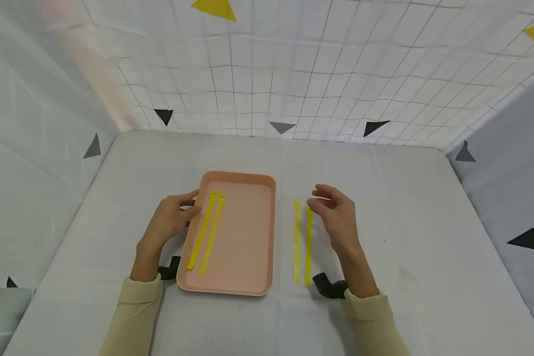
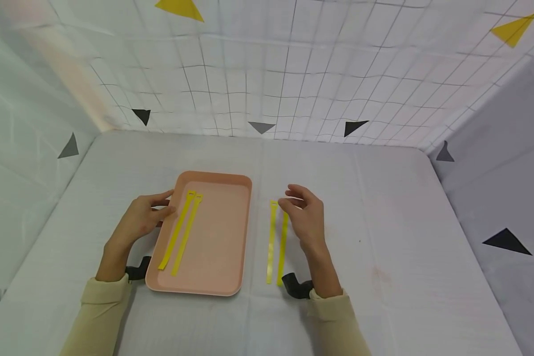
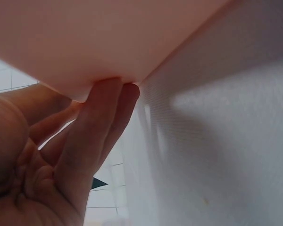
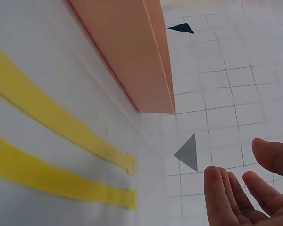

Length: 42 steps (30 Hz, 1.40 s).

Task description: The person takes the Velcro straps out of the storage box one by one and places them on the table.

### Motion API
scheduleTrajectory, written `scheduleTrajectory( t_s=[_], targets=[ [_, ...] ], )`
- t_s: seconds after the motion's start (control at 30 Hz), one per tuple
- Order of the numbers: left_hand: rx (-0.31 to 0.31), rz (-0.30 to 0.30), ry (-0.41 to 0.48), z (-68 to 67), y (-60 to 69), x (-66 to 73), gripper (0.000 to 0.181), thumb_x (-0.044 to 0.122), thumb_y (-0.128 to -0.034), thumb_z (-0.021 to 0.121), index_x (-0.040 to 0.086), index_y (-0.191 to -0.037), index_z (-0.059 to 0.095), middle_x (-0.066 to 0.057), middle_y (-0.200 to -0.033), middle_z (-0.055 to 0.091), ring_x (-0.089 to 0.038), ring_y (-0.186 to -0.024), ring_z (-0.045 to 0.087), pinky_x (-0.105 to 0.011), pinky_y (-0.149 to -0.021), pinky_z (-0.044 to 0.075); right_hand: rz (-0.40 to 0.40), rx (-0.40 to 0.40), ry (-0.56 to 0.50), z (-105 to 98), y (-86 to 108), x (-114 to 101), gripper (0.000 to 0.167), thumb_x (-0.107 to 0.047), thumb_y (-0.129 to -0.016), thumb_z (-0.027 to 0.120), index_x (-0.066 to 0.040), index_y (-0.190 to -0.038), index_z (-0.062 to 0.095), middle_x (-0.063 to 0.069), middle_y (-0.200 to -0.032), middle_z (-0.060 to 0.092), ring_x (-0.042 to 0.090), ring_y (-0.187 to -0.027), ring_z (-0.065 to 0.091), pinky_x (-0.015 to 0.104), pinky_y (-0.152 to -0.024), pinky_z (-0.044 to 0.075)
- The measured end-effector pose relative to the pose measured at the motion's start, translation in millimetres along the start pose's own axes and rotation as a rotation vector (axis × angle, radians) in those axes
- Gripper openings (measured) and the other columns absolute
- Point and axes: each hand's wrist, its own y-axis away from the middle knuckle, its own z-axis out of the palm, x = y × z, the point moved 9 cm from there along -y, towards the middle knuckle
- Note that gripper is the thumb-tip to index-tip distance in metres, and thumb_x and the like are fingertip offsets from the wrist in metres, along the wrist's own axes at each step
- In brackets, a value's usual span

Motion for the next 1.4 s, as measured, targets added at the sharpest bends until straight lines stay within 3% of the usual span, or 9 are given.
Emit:
scheduleTrajectory(
  t_s=[0.93, 1.23, 1.4],
  targets=[
    [0.0, 0.006, -0.019, -0.5, 1.3, 2.1, 0.055, 0.011, -0.0989, 0.062, 0.002, -0.149, 0.042, -0.03, -0.129, 0.057, -0.034, -0.094, 0.07, -0.035, -0.072, 0.06, -0.067, -0.075, -0.127, 49.3, -0.1, -31.7, 0.048, 0.002, -0.089, 0.069, -0.003, -0.135, 0.057, 0.022, -0.122, 0.058, 0.023, -0.104, 0.064, 0.029, -0.087, 0.055],
    [-0.006, 0.009, -0.007, 0.0, 2.5, 2.2, 0.054, 0.011, -0.0993, 0.061, 0.002, -0.149, 0.041, -0.031, -0.13, 0.056, -0.034, -0.093, 0.071, -0.035, -0.071, 0.06, -0.056, -0.098, -0.128, 58.4, 1.7, -32.9, 0.049, 0.002, -0.088, 0.07, -0.005, -0.135, 0.058, 0.014, -0.119, 0.059, 0.022, -0.106, 0.063, 0.028, -0.085, 0.055],
    [-0.004, 0.024, -0.072, -1.5, 1.3, 4.3, 0.054, 0.013, -0.0994, 0.062, 0.002, -0.149, 0.042, -0.03, -0.129, 0.058, -0.037, -0.102, 0.067, -0.039, -0.075, 0.059, -0.064, -0.101, -0.132, 60.9, 1.7, -33.7, 0.049, 0.003, -0.088, 0.07, -0.002, -0.135, 0.058, 0.018, -0.121, 0.058, 0.024, -0.105, 0.062, 0.028, -0.084, 0.056]
  ],
)
